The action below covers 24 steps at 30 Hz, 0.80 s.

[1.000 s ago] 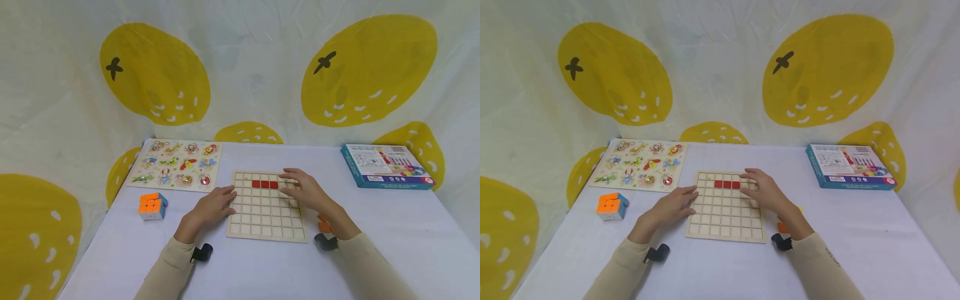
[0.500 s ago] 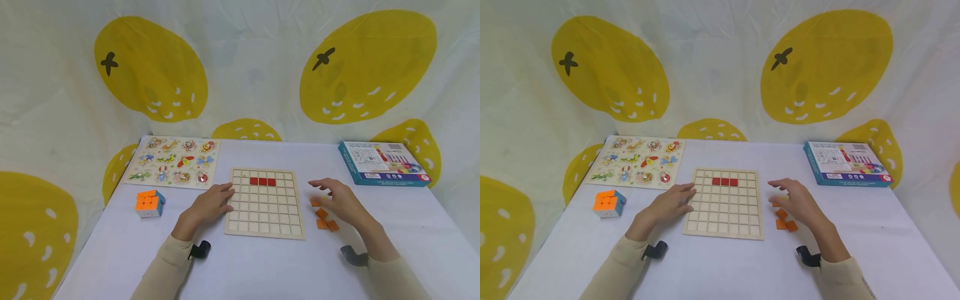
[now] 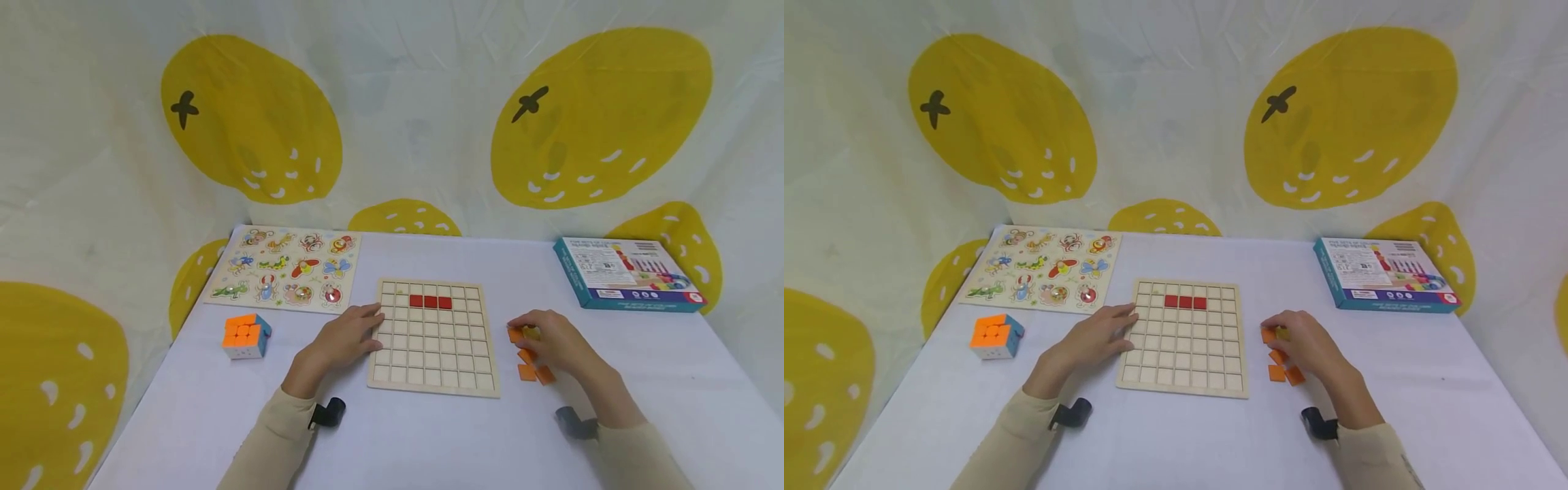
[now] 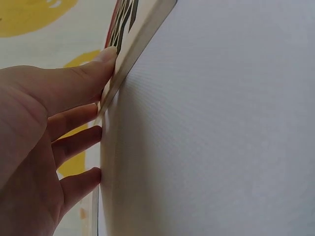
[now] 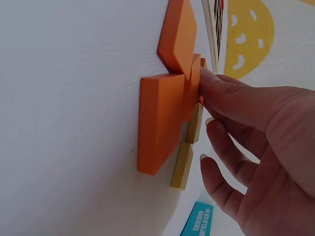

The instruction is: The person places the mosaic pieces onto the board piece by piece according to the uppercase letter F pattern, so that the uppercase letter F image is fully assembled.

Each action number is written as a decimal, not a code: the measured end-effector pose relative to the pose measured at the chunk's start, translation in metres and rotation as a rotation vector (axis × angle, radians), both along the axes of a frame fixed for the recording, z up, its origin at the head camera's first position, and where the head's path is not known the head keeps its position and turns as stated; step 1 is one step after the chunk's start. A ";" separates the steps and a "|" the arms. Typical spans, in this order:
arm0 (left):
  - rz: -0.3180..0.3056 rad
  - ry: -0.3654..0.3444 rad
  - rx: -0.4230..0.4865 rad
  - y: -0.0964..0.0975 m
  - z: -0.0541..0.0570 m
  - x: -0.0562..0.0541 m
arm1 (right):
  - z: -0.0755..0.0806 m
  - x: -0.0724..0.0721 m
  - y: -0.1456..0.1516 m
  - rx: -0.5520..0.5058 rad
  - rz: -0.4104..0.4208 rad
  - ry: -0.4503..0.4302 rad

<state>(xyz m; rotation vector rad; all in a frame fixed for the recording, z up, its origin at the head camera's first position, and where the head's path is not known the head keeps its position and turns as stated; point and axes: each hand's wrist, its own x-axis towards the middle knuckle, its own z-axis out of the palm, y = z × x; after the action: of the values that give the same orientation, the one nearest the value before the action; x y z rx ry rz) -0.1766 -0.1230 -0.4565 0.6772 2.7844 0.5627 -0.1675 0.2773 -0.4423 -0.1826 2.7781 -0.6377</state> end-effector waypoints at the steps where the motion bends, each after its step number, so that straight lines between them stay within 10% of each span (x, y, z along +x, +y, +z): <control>1: 0.000 0.003 0.000 0.000 0.000 0.000 | 0.000 -0.001 0.000 0.002 -0.005 -0.002; 24: 0.006 0.008 0.003 0.000 -0.003 -0.001 | 0.003 0.001 -0.019 0.032 -0.007 0.127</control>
<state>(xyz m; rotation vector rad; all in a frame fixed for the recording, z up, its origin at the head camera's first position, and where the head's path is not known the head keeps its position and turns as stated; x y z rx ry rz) -0.1774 -0.1232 -0.4591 0.6736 2.7948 0.5668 -0.1663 0.2578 -0.4390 -0.2139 2.9102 -0.6025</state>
